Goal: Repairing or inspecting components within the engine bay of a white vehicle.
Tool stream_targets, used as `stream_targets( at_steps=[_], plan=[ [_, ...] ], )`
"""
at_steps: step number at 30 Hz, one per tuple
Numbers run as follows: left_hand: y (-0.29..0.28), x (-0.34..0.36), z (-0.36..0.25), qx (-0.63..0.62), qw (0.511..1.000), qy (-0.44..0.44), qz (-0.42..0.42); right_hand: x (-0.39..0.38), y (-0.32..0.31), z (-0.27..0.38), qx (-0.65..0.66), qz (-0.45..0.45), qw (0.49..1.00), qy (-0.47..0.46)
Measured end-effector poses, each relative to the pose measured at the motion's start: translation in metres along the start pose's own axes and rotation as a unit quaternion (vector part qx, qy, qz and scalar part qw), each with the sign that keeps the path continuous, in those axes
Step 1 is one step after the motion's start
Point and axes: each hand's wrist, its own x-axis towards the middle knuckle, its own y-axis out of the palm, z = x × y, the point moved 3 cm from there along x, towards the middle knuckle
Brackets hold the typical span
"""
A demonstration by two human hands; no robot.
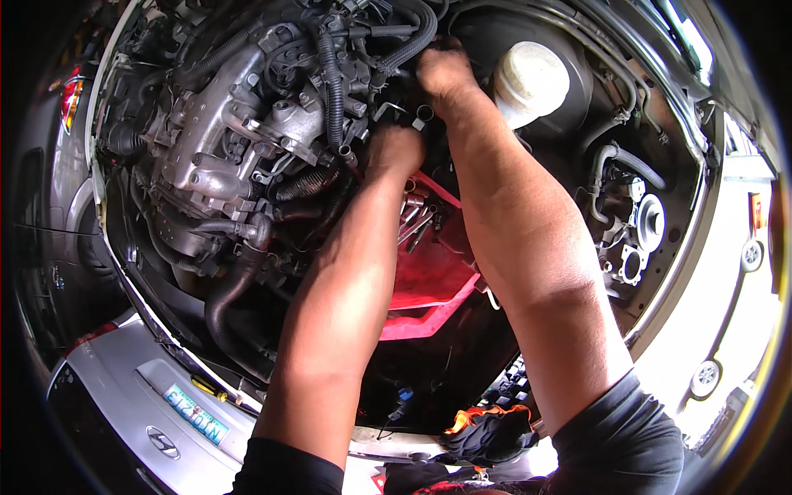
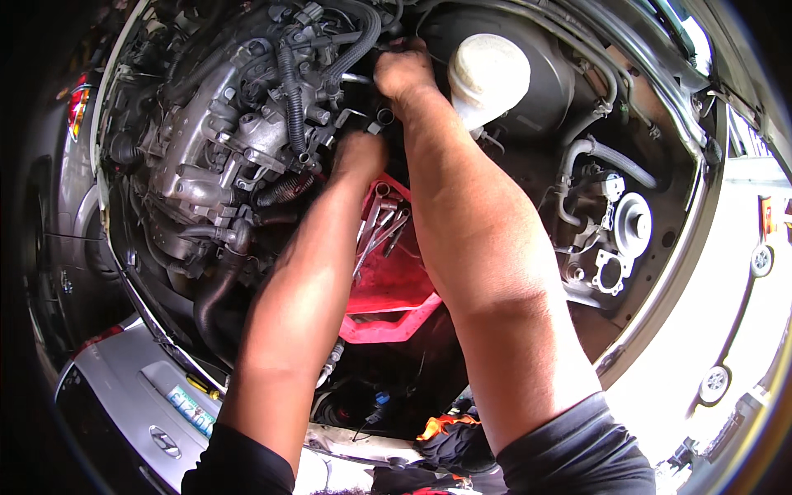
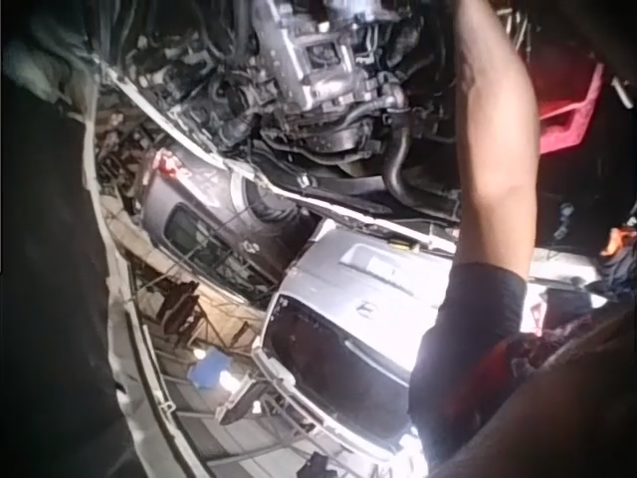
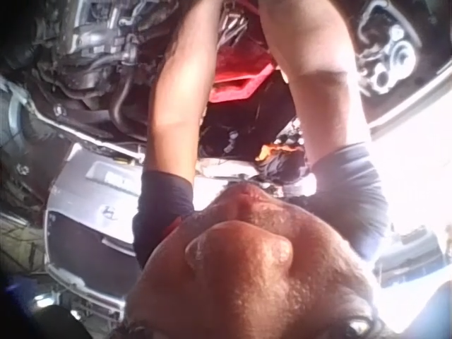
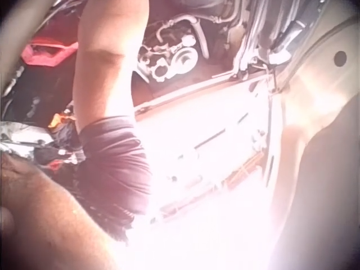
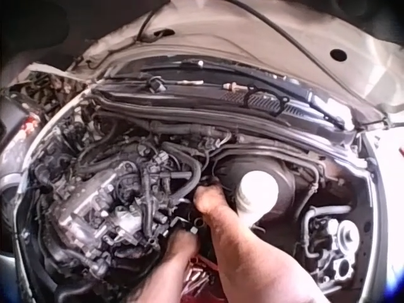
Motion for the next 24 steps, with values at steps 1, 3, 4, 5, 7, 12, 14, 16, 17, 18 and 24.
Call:
stream_targets(
  at_steps=[1, 3, 4, 5, 7, 12, 14, 16, 17, 18, 24],
  plan=[
    [0.005, 0.008, -0.018, -0.009, 1.000, 0.020, -0.001, 0.011, 0.022, -0.031, 0.391, -0.098, 0.906, 0.125],
    [0.011, 0.016, 0.008, 0.010, 0.999, -0.021, 0.034, 0.015, 0.026, -0.010, 0.734, -0.165, 0.628, 0.201],
    [0.015, 0.017, 0.019, 0.015, 0.999, -0.030, 0.034, 0.015, 0.027, 0.002, 0.744, -0.144, 0.616, 0.216],
    [0.022, 0.017, 0.044, -0.165, 0.980, -0.114, -0.005, 0.014, 0.025, 0.023, 0.757, -0.116, 0.602, 0.228],
    [0.035, 0.032, 0.005, -0.371, 0.917, -0.141, -0.025, 0.033, 0.058, -0.036, 0.588, -0.240, 0.764, 0.115],
    [0.034, 0.044, 0.028, -0.369, 0.913, -0.172, -0.035, 0.010, 0.024, 0.002, 0.032, -0.129, 0.988, -0.074],
    [0.033, 0.033, 0.025, -0.380, 0.909, -0.166, -0.034, 0.004, 0.008, -0.001, 0.046, -0.098, 0.993, -0.044],
    [0.035, 0.027, 0.024, -0.389, 0.906, -0.165, -0.031, 0.001, -0.002, 0.000, 0.064, -0.063, 0.996, -0.014],
    [0.032, 0.031, 0.022, -0.394, 0.904, -0.164, -0.029, 0.001, -0.005, -0.002, 0.062, -0.044, 0.997, 0.003],
    [0.038, 0.025, 0.017, -0.399, 0.902, -0.164, -0.028, -0.001, -0.007, -0.003, 0.061, -0.024, 0.998, 0.020],
    [0.051, 0.016, 0.015, -0.418, 0.892, -0.169, -0.015, -0.006, -0.007, -0.005, 0.048, 0.020, 0.998, 0.022]
  ],
)
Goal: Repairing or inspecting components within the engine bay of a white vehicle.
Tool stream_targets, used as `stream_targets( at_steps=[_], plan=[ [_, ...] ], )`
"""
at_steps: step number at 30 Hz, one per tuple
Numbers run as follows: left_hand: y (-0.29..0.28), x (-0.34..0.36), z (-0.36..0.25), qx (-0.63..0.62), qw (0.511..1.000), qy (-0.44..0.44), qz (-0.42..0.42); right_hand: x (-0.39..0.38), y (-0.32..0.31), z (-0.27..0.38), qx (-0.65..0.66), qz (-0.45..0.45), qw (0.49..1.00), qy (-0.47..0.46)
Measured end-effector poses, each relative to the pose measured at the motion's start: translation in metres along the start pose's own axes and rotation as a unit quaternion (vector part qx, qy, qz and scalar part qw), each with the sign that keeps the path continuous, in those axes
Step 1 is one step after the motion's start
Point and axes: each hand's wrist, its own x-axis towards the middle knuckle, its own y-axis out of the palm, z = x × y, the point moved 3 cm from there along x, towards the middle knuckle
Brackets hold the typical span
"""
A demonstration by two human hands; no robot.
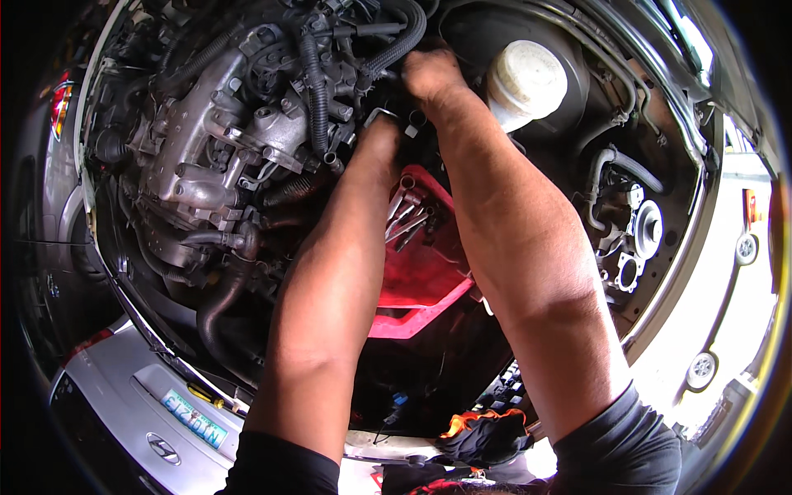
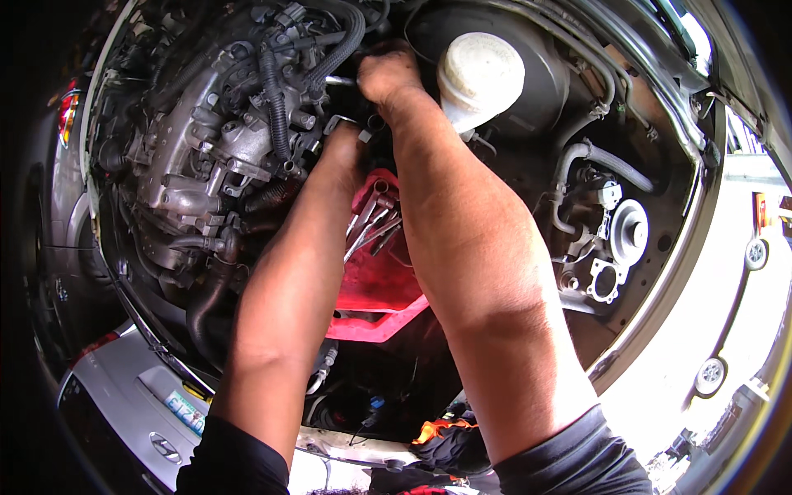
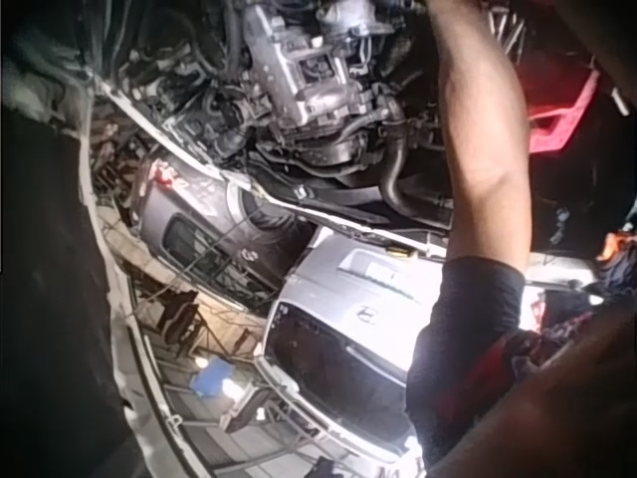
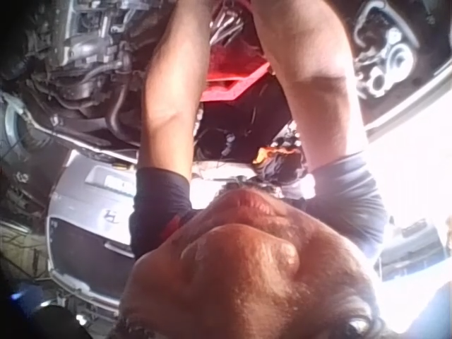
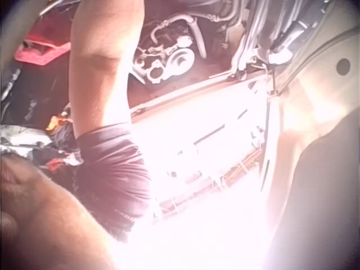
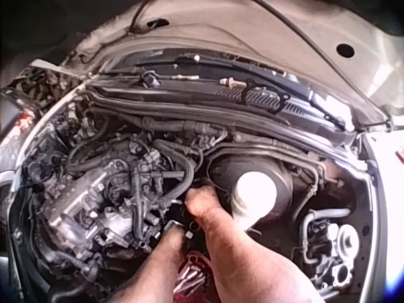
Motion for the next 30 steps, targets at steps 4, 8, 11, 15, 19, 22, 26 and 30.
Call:
stream_targets(
  at_steps=[4, 8, 11, 15, 19, 22, 26, 30],
  plan=[
    [-0.014, 0.042, -0.031, -0.003, 1.000, -0.011, -0.013, 0.007, -0.002, 0.019, -0.005, -0.044, 0.999, -0.023],
    [0.001, 0.015, -0.003, -0.015, 1.000, -0.020, 0.007, 0.017, 0.016, 0.002, 0.143, -0.058, 0.987, 0.051],
    [-0.004, 0.011, -0.009, -0.026, 0.999, -0.016, 0.013, 0.018, 0.013, 0.002, -0.045, -0.027, 0.998, -0.017],
    [-0.003, 0.026, -0.010, -0.036, 0.999, -0.026, 0.017, 0.026, 0.024, 0.002, 0.146, -0.152, 0.977, 0.038],
    [0.008, 0.038, -0.017, -0.052, 0.998, -0.035, 0.026, 0.018, 0.015, 0.008, 0.025, -0.102, 0.994, -0.020],
    [0.013, 0.052, -0.032, -0.064, 0.997, -0.035, 0.031, 0.015, 0.014, 0.006, 0.034, -0.156, 0.987, 0.005],
    [0.016, 0.057, -0.032, -0.073, 0.996, -0.043, 0.039, 0.016, 0.018, 0.004, 0.011, -0.106, 0.994, -0.009],
    [0.020, 0.059, -0.033, -0.075, 0.995, -0.052, 0.047, 0.016, 0.020, 0.001, 0.009, -0.078, 0.997, -0.027]
  ],
)
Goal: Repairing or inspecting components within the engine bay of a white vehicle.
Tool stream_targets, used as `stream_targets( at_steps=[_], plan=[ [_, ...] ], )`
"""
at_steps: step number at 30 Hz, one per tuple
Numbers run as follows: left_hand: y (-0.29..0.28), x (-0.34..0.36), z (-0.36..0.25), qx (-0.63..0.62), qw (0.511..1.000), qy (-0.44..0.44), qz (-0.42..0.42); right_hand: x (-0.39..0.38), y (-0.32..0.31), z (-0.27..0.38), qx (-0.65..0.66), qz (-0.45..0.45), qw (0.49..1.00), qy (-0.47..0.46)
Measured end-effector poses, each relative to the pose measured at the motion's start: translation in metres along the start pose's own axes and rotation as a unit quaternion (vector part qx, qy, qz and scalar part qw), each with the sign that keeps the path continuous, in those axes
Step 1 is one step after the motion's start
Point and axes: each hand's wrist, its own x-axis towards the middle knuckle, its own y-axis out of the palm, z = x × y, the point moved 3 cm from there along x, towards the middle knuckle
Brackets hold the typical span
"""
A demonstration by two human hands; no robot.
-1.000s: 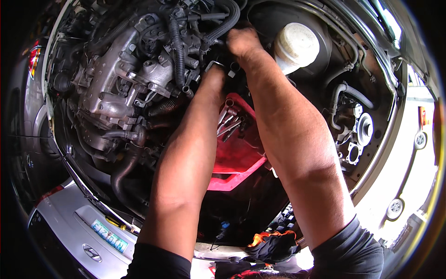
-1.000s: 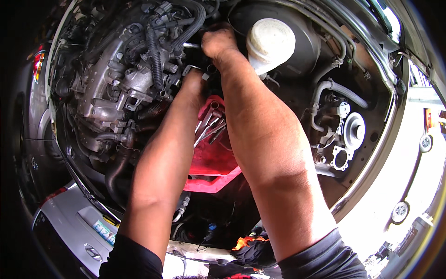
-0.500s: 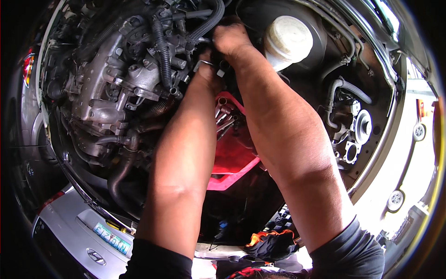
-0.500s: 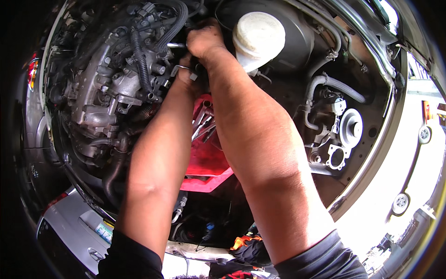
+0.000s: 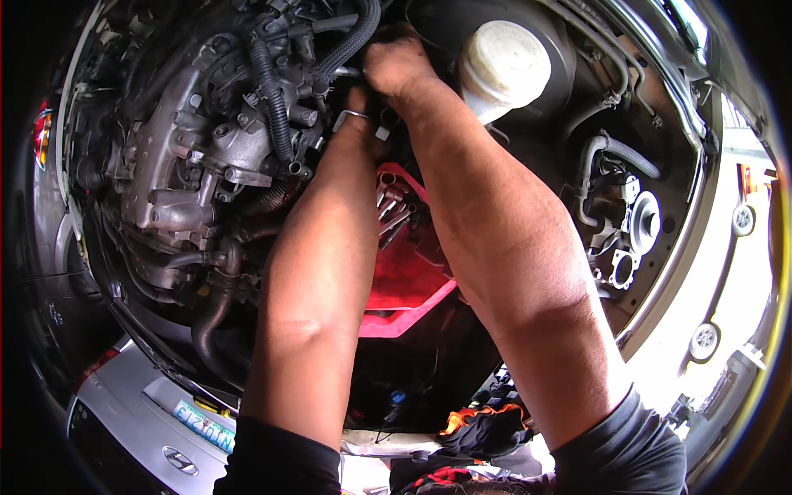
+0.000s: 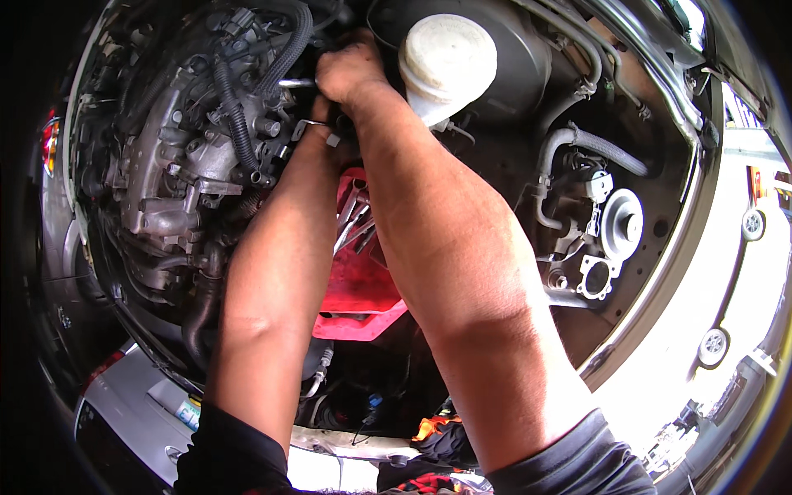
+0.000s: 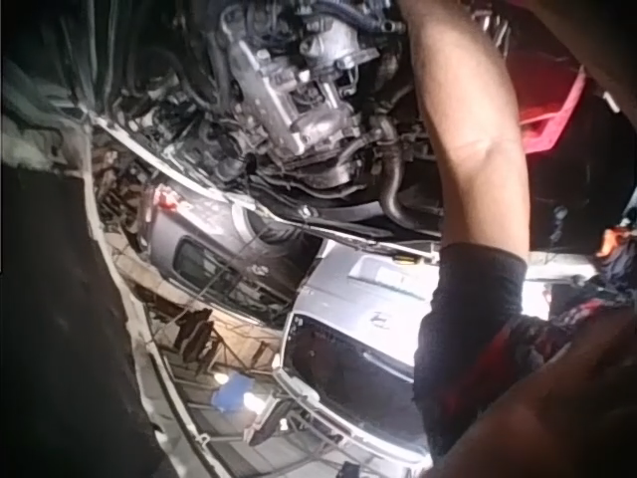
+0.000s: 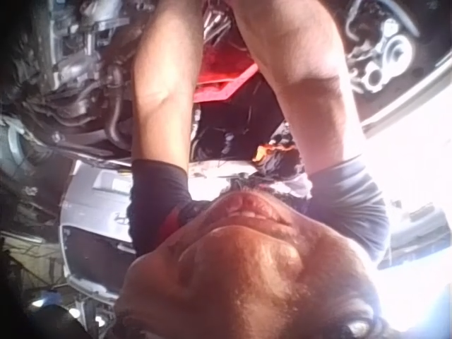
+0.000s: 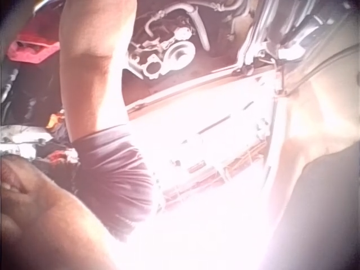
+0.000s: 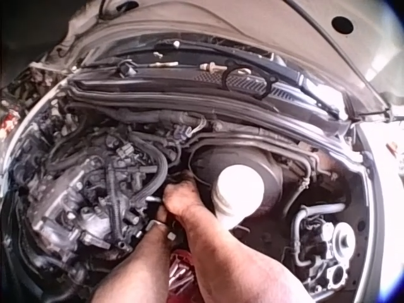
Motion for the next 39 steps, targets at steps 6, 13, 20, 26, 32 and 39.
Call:
stream_targets(
  at_steps=[6, 13, 20, 26, 32, 39],
  plan=[
    [0.000, 0.003, -0.001, -0.004, 1.000, -0.013, 0.003, -0.001, -0.005, 0.004, 0.038, -0.036, 0.999, 0.011],
    [0.014, -0.009, -0.015, -0.031, 0.999, -0.012, 0.003, -0.003, 0.004, -0.005, -0.073, -0.088, 0.992, -0.047],
    [-0.002, -0.009, -0.008, -0.051, 0.998, -0.021, -0.012, -0.003, -0.006, 0.007, -0.052, -0.036, 0.997, -0.049],
    [-0.003, -0.012, -0.021, -0.066, 0.998, -0.015, -0.019, 0.007, 0.007, 0.005, 0.292, -0.177, 0.932, 0.126],
    [0.011, -0.047, -0.003, -0.086, 0.996, -0.014, 0.001, 0.013, 0.032, -0.041, 0.480, -0.242, 0.821, 0.191],
    [-0.048, -0.043, -0.030, -0.089, 0.994, -0.014, -0.055, 0.000, -0.006, 0.025, 0.700, -0.168, 0.653, 0.236]
  ],
)
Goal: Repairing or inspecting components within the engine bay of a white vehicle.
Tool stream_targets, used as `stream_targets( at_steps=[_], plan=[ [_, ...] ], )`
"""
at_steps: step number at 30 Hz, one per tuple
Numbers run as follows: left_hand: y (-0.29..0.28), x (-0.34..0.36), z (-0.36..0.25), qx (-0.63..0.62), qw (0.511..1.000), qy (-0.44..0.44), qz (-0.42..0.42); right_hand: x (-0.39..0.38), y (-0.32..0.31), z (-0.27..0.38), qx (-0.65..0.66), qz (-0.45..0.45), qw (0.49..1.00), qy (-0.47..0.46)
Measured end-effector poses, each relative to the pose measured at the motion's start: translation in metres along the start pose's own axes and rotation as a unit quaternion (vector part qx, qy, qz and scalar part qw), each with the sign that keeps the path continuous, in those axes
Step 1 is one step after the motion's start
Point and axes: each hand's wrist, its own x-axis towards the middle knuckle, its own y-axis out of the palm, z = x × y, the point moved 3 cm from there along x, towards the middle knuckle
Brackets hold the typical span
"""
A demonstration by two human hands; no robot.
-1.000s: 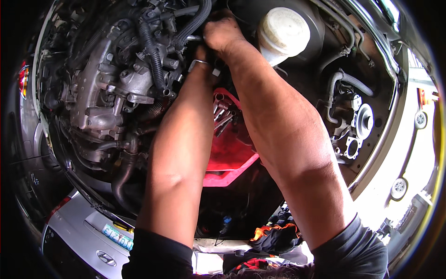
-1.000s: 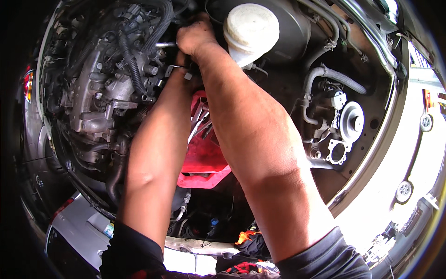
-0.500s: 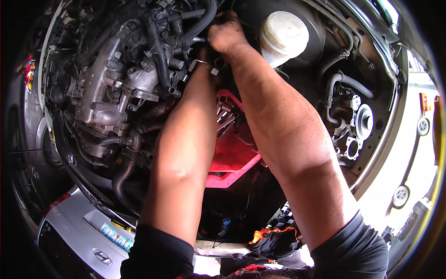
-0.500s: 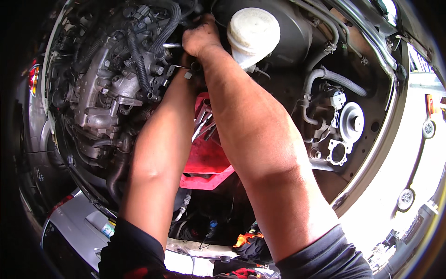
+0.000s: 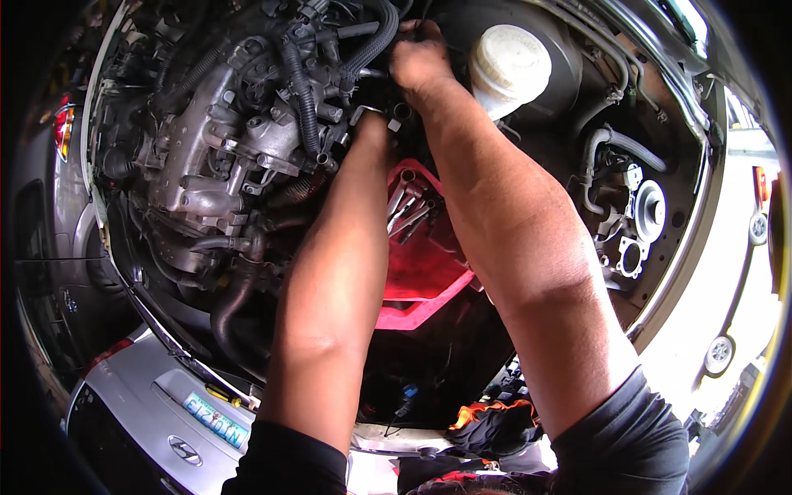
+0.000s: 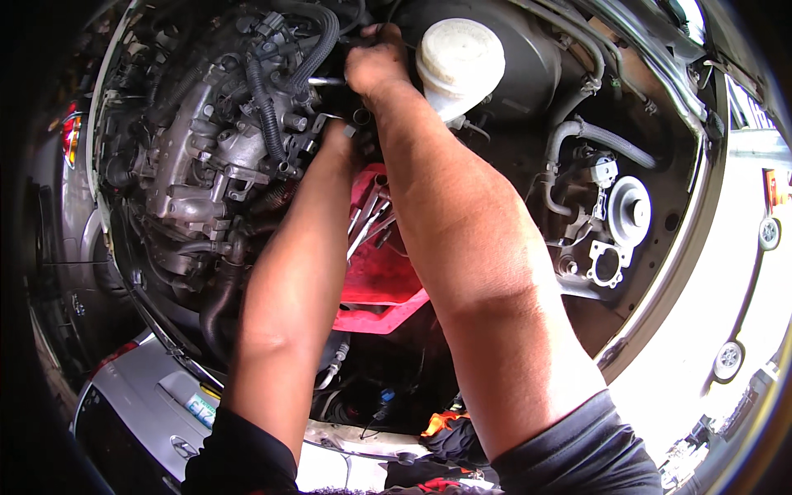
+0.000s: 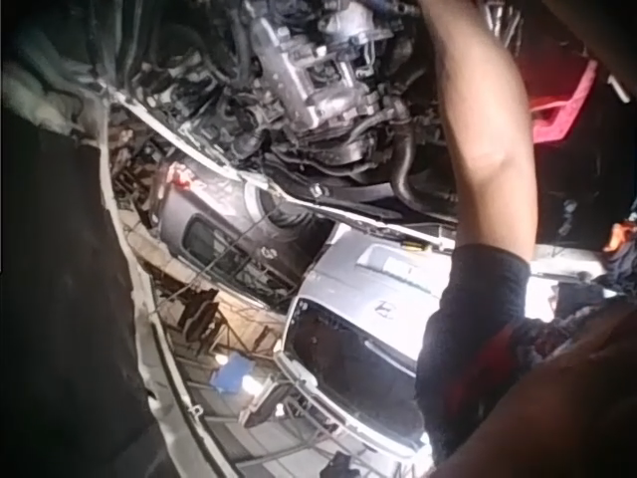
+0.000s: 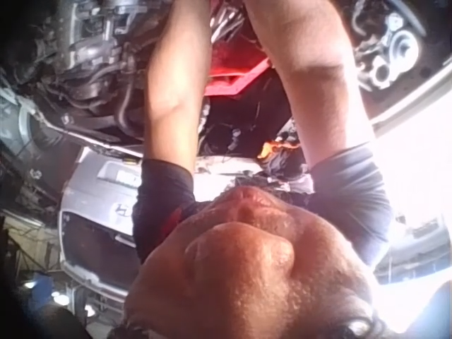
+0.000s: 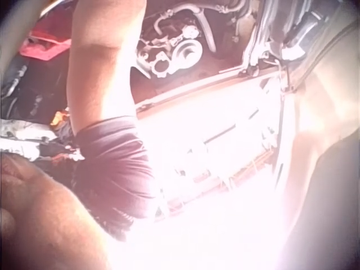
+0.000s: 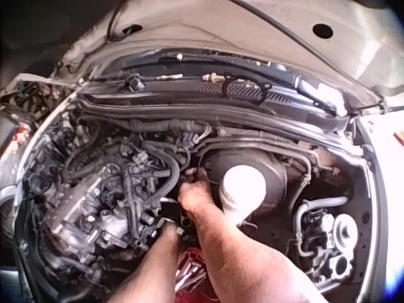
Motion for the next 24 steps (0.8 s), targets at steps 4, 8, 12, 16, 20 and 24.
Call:
stream_targets(
  at_steps=[4, 8, 12, 16, 20, 24],
  plan=[
    [0.037, -0.040, 0.046, -0.023, 0.999, -0.010, 0.048, 0.034, -0.053, -0.019, -0.129, -0.026, 0.991, -0.034],
    [-0.006, -0.042, 0.044, -0.022, 0.999, -0.016, 0.016, 0.008, -0.016, 0.000, -0.735, 0.181, 0.598, -0.265],
    [-0.006, -0.048, 0.058, 0.047, 0.995, 0.018, 0.085, 0.010, -0.021, -0.003, -0.751, 0.133, 0.571, -0.303],
    [-0.002, -0.049, 0.067, 0.010, 0.996, -0.004, 0.089, 0.027, -0.031, -0.010, -0.744, 0.061, 0.594, -0.301],
    [-0.022, -0.053, 0.071, -0.086, 0.994, 0.004, 0.065, 0.015, -0.015, -0.003, -0.749, 0.107, 0.607, -0.244],
    [-0.016, -0.088, 0.052, 0.221, 0.956, 0.190, -0.031, 0.019, -0.021, -0.003, -0.741, 0.096, 0.624, -0.227]
  ],
)
